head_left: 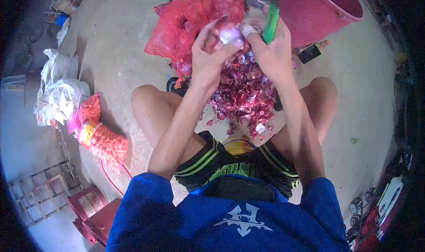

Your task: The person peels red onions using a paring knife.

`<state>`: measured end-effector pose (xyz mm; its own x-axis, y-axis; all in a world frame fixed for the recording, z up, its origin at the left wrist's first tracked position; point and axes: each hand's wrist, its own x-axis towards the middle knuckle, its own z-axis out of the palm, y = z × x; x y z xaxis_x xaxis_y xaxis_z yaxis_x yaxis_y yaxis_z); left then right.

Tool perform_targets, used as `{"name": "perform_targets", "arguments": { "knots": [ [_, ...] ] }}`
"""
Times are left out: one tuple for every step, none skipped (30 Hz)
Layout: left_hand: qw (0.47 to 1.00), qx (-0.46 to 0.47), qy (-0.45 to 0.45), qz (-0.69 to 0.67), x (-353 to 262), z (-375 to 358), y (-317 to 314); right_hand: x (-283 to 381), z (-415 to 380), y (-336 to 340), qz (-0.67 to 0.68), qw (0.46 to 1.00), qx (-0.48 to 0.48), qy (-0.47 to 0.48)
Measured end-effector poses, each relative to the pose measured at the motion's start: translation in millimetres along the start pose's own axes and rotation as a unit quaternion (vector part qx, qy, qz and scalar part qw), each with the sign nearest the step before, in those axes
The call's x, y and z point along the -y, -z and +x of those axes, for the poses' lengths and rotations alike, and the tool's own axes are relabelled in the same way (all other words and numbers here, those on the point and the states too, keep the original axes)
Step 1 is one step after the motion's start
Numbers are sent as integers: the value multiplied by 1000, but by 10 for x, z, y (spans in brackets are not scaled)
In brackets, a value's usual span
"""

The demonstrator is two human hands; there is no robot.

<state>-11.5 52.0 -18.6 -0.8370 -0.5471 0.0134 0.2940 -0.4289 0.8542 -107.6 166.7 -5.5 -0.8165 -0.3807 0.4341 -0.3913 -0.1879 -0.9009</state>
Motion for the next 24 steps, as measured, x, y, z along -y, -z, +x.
{"name": "perform_targets", "arguments": {
  "knots": [
    [1000, -7, 28, -2, -33, 19, -17, 8, -21, -20, 36, 999, -4, -17],
    [1000, -7, 29, -3, -20, 33, 2, 12, -30, -25, 72, 997, -9, -34],
    [1000, 12, 22, 3, -14, 46, 20, 20, -8, 13, 71, 997, -8, -34],
    [999, 32, 15, 9, -12, 54, 41, 34, 35, 90, 23, 997, -3, -79],
    [999, 32, 14, 8, -25, 55, 74, 29, 76, 159, -26, 992, 4, -123],
    [997, 71, 19, -35, -70, 45, 91, -12, 109, 208, -26, 992, 4, -123],
    [990, 111, 24, -77, -98, 40, 99, -73, 145, 254, -45, 994, -15, -97],
    [990, 112, 24, -78, -103, 45, 111, -129, 168, 289, -62, 995, -34, -71],
    [988, 119, 15, -96, -109, 48, 131, -156, 168, 294, -91, 995, -26, -23],
    [986, 126, 5, -114, -122, 55, 155, -160, 155, 334, -90, 995, -24, -21],
    [986, 124, 1, -112, -135, 65, 181, -154, 123, 375, -137, 989, 36, -40],
    [986, 119, -5, -115, -148, 72, 205, -149, 115, 400, -183, 977, 97, -59],
    [987, 113, -11, -118, -159, 76, 234, -207, 101, 335, -148, 982, 113, -3],
    [987, 109, -13, -117, -174, 88, 270, -207, 61, 368, -146, 982, 117, -2],
    [989, 100, -31, -101, -187, 110, 303, 14, 19, 375, -169, 973, 147, -49],
    [991, 91, -48, -85, -202, 125, 327, 142, -19, 379, -193, 961, 175, -94],
    [991, 88, -49, -85, -220, 124, 356, 150, -50, 388, -192, 961, 178, -94],
    [990, 86, -48, -102, -246, 117, 385, 147, -78, 410, -176, 963, 185, -87],
    [988, 84, -47, -118, -274, 114, 407, 139, -90, 412, -159, 965, 191, -80],
    [988, 83, -49, -117, -296, 113, 421, 121, -101, 394, -157, 965, 193, -78],
    [988, 79, -52, -125, -309, 111, 433, 105, -118, 374, -170, 966, 193, -35],
    [987, 76, -54, -133, -318, 112, 440, 102, -126, 364, -183, 964, 192, 9],
    [987, 76, -55, -133, -324, 117, 448, 118, -136, 370, -183, 964, 193, 9],
    [988, 80, -56, -121, -342, 116, 455, 182, -149, 359, -186, 961, 205, 13]
  ]
}}
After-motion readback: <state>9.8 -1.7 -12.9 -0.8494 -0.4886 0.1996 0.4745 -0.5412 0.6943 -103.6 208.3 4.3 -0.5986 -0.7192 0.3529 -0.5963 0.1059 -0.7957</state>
